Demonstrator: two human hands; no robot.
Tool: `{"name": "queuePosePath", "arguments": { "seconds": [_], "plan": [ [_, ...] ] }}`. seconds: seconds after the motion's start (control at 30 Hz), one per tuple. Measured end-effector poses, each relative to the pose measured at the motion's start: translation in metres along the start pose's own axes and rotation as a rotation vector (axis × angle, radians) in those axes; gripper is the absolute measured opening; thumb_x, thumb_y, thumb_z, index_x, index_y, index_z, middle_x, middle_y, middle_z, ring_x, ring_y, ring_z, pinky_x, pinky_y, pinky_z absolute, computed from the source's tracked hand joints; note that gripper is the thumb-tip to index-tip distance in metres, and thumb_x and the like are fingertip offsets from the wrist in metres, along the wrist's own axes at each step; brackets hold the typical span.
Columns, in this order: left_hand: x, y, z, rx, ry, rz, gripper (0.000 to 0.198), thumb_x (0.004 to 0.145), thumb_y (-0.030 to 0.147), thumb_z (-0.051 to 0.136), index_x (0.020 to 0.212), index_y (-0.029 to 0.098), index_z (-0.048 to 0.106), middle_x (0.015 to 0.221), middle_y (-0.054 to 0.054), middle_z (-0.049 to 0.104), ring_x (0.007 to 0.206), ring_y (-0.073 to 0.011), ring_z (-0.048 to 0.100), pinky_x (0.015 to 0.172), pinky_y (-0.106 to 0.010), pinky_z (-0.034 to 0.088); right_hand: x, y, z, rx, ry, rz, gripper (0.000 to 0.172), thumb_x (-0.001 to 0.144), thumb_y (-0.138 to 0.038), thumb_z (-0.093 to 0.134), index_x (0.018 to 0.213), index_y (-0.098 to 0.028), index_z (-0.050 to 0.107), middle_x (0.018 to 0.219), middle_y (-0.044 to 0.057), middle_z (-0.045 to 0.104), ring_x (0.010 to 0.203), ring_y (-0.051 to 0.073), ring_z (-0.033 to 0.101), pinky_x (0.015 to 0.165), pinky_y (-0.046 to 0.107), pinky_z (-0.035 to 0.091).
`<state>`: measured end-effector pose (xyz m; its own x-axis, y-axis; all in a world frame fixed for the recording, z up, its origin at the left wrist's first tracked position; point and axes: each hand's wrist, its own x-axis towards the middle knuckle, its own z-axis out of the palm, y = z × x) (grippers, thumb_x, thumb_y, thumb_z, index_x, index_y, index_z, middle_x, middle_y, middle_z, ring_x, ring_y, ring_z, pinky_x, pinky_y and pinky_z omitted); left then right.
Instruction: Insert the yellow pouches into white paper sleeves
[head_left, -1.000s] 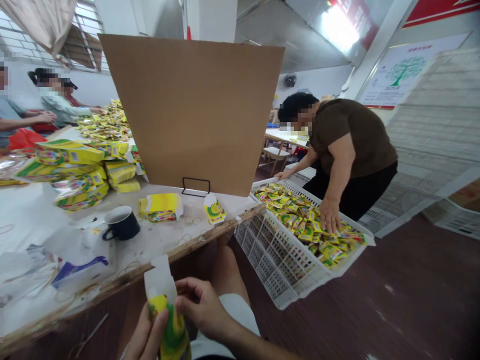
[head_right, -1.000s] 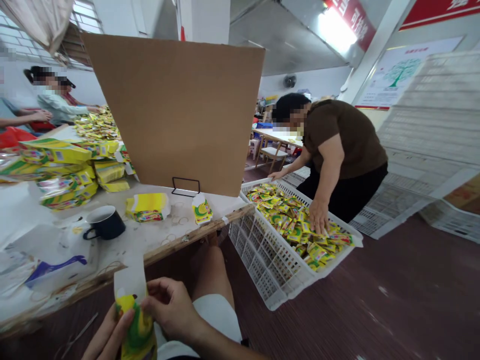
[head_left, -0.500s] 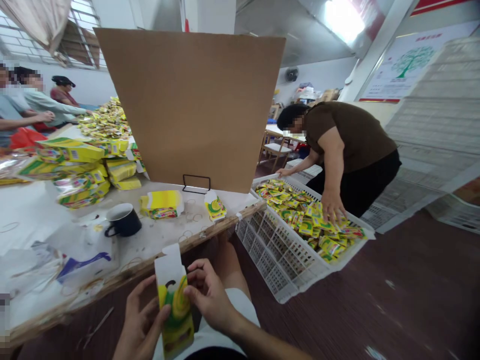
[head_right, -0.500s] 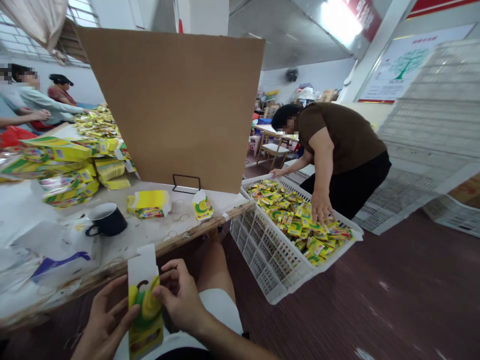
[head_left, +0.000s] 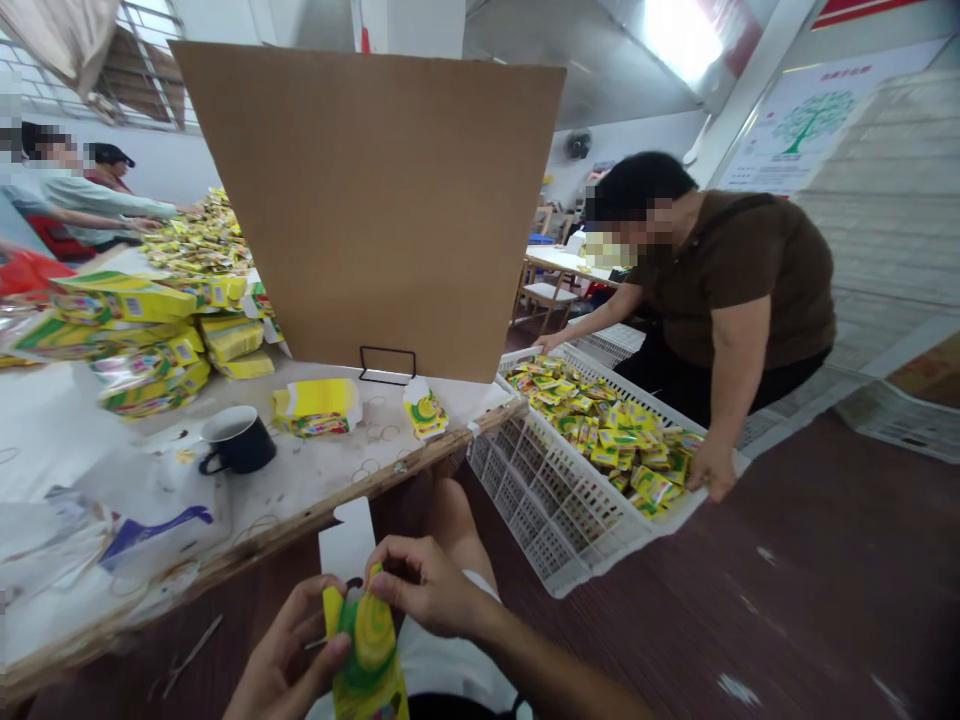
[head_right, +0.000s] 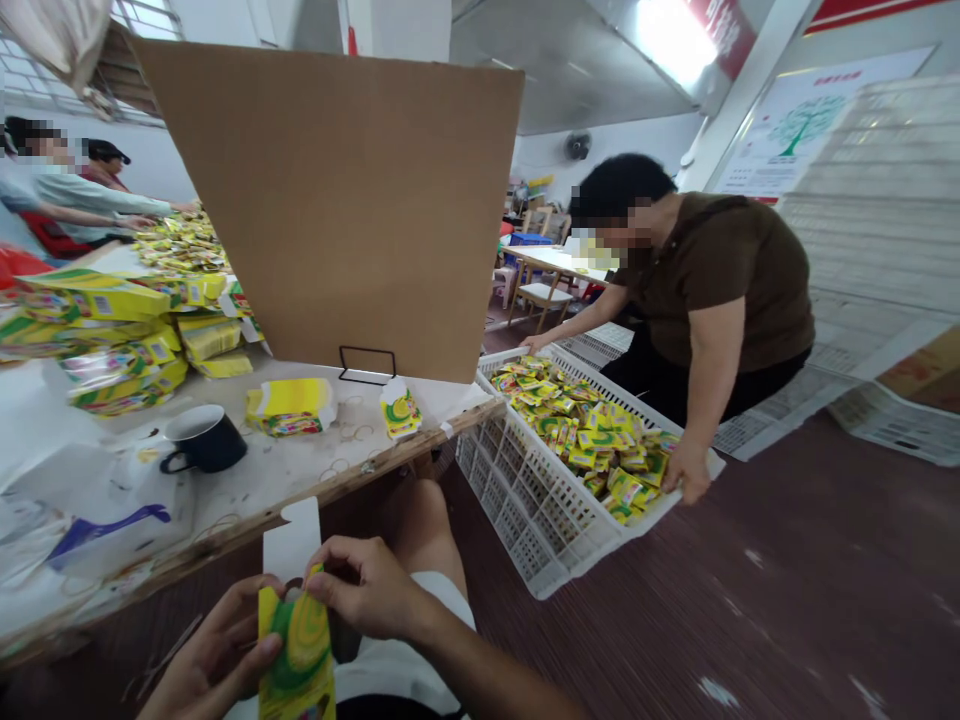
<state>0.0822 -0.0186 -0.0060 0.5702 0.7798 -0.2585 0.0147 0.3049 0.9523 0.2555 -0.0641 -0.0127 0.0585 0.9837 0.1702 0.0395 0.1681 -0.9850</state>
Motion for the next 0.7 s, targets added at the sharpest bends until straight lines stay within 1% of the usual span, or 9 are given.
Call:
{"name": "queuePosePath", "arguments": {
  "seconds": [0.1,0.17,0.27,0.3,0.37,0.4,0.5,0.6,0.7],
  "plan": [
    [0.001,0.008,0.007,0.011,0.022,-0.015,0.084,0.061,0.048,0.077,0.130,0.032,0.032,0.084,-0.004,0.074,0.075,-0.0272,0.071,0.062,-0.033,0.057,0.000,-0.001,-0.002,-0.049,0.095,-0.042,0.023,0.086,-0.035,0.060,0.074,-0.015,0.064,0.072,0.000,0.060,0.069,0.014,0.053,0.064,0.022,0.040],
    [0.001,0.011,0.010,0.002,0.013,-0.036,0.099,0.061,0.050,0.077,0.139,0.033,0.019,0.085,-0.005,0.074,0.076,-0.0285,0.071,0.064,-0.035,0.057,-0.001,0.001,-0.002,-0.003,0.153,-0.064,0.018,0.083,-0.034,0.065,0.087,-0.017,0.063,0.076,0.000,0.062,0.071,0.014,0.055,0.065,0.023,0.041],
    [0.003,0.008,0.011,-0.003,-0.044,-0.057,0.085,0.064,0.050,0.074,0.134,0.030,0.030,0.093,-0.007,0.074,0.081,-0.0295,0.071,0.066,-0.035,0.057,-0.003,0.004,-0.004,0.109,0.171,-0.043,0.048,0.079,-0.035,0.071,0.120,-0.022,0.050,0.081,-0.001,0.063,0.071,0.014,0.058,0.063,0.022,0.043],
    [0.004,0.007,0.011,0.002,-0.065,-0.051,0.076,0.066,0.050,0.073,0.130,0.028,0.036,0.095,-0.008,0.074,0.083,-0.0297,0.070,0.066,-0.035,0.057,-0.004,0.004,-0.006,0.105,0.160,-0.041,0.049,0.080,-0.037,0.070,0.122,-0.023,0.050,0.082,-0.001,0.064,0.073,0.015,0.059,0.065,0.023,0.044],
    [0.009,0.005,0.010,0.035,-0.109,-0.032,0.062,0.070,0.048,0.071,0.121,0.026,0.043,0.099,-0.008,0.073,0.087,-0.0294,0.070,0.066,-0.033,0.057,-0.006,0.003,-0.011,0.019,0.157,-0.072,0.032,0.085,-0.043,0.062,0.111,-0.023,0.063,0.088,0.002,0.064,0.082,0.017,0.060,0.074,0.026,0.046],
    [0.012,0.005,0.010,0.062,-0.133,-0.022,0.057,0.071,0.046,0.070,0.118,0.026,0.045,0.100,-0.008,0.073,0.090,-0.0291,0.069,0.068,-0.032,0.056,-0.007,0.001,-0.014,-0.044,0.176,-0.100,0.031,0.087,-0.047,0.058,0.102,-0.022,0.069,0.091,0.004,0.063,0.087,0.018,0.059,0.078,0.028,0.045],
    [0.021,0.003,0.010,0.156,-0.187,0.023,0.048,0.075,0.044,0.068,0.115,0.024,0.050,0.104,-0.007,0.072,0.098,-0.0277,0.067,0.079,-0.033,0.055,-0.012,-0.002,-0.024,-0.109,0.211,-0.097,0.041,0.089,-0.053,0.051,0.097,-0.020,0.073,0.091,0.006,0.061,0.088,0.019,0.056,0.080,0.030,0.044],
    [0.027,-0.002,0.012,0.216,-0.236,0.072,0.046,0.079,0.043,0.062,0.119,0.025,0.049,0.113,-0.007,0.069,0.104,-0.0266,0.064,0.089,-0.035,0.051,-0.018,-0.003,-0.028,-0.019,0.102,0.063,0.034,0.082,-0.034,0.065,0.111,-0.018,0.065,0.084,0.002,0.063,0.074,0.015,0.057,0.066,0.024,0.045],
    [0.027,-0.007,0.015,0.249,-0.287,0.106,0.047,0.081,0.043,0.060,0.122,0.026,0.047,0.121,-0.007,0.065,0.110,-0.0258,0.061,0.093,-0.034,0.048,-0.022,-0.003,-0.028,-0.172,0.100,0.127,0.036,0.073,-0.012,0.066,0.107,-0.019,0.061,0.070,-0.004,0.059,0.058,0.009,0.051,0.051,0.016,0.037]
  ]
}}
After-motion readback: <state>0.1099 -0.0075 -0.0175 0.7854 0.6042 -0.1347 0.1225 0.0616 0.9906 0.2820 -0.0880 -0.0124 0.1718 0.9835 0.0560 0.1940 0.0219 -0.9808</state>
